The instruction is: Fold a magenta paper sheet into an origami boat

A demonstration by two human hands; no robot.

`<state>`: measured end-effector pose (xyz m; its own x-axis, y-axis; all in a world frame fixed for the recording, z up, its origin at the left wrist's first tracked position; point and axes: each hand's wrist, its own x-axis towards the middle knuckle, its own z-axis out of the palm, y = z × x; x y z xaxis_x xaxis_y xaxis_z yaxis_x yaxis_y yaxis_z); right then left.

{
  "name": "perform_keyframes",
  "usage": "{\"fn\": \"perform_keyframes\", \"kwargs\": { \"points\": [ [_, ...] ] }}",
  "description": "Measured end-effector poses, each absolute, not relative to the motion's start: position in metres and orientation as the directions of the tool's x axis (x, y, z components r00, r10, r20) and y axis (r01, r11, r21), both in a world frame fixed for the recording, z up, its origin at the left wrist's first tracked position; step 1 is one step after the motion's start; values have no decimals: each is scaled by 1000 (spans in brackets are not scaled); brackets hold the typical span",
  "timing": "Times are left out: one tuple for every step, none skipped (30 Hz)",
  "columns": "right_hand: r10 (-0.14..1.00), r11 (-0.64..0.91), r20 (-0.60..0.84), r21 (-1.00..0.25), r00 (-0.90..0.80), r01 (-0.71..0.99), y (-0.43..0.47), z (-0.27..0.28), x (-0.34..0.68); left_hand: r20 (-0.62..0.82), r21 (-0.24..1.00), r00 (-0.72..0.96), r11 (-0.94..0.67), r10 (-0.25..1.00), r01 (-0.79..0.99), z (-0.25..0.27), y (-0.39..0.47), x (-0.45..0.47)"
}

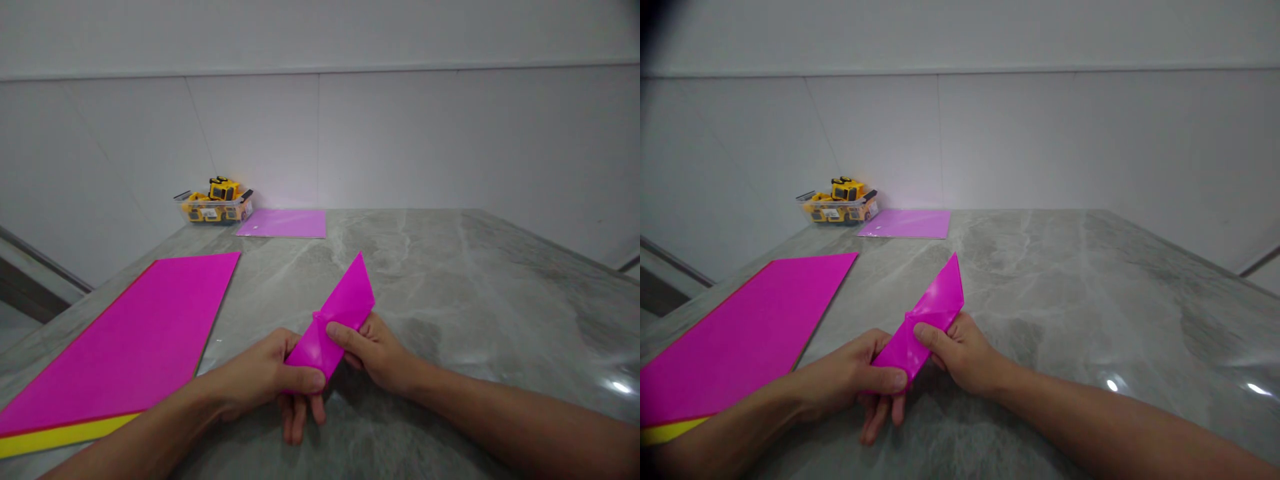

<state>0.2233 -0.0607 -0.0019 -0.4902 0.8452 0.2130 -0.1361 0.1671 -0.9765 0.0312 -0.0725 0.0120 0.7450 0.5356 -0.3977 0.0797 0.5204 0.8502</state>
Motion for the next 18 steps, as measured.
{"fn": "perform_keyframes", "kwargs": {
  "points": [
    [855,162,214,-975,-472,-149,-59,0,224,-390,838,761,543,519,59,11,-71,30],
    [865,152,210,-975,-456,-161,-58,1,224,-384,823,773,567,505,38,9,-70,29],
    [870,133,195,-977,-453,-165,-56,2,225,-382,808,779,589,497,20,8,-69,28],
    [870,106,171,-981,-463,-163,-54,2,226,-381,798,777,603,501,3,6,-68,28],
    [861,75,139,-986,-490,-147,-53,2,227,-381,796,769,605,514,-10,5,-68,28],
    [842,52,107,-992,-529,-119,-52,1,228,-375,803,758,596,534,-22,4,-68,29],
    [816,44,81,-996,-572,-78,-51,0,228,-365,815,746,579,557,-33,3,-68,30],
    [788,53,62,-998,-613,-33,-52,-2,228,-350,828,737,558,578,-44,3,-69,31],
    [760,70,48,-997,-648,8,-52,-4,228,-333,843,729,536,598,-54,3,-70,33],
    [740,89,41,-995,-671,38,-53,-7,228,-320,855,723,515,612,-58,4,-70,34],
    [729,102,41,-993,-684,50,-54,-9,228,-314,864,721,501,617,-52,5,-71,35],
    [727,106,45,-993,-685,47,-54,-10,227,-318,868,721,494,616,-40,5,-71,35],
    [732,105,55,-994,-679,33,-54,-12,228,-328,867,721,497,610,-26,6,-71,36],
    [737,106,69,-994,-672,14,-54,-12,228,-344,861,724,508,597,-10,6,-71,35],
    [742,113,86,-994,-665,-3,-54,-13,229,-360,854,729,520,582,7,5,-70,35],
    [747,123,102,-992,-657,-15,-54,-13,230,-372,848,733,530,569,19,5,-69,34],
    [751,131,111,-991,-651,-18,-53,-13,230,-377,846,736,533,562,26,3,-69,32],
    [753,136,113,-991,-648,-15,-53,-12,231,-373,851,737,524,563,30,2,-68,31]
  ]
}}
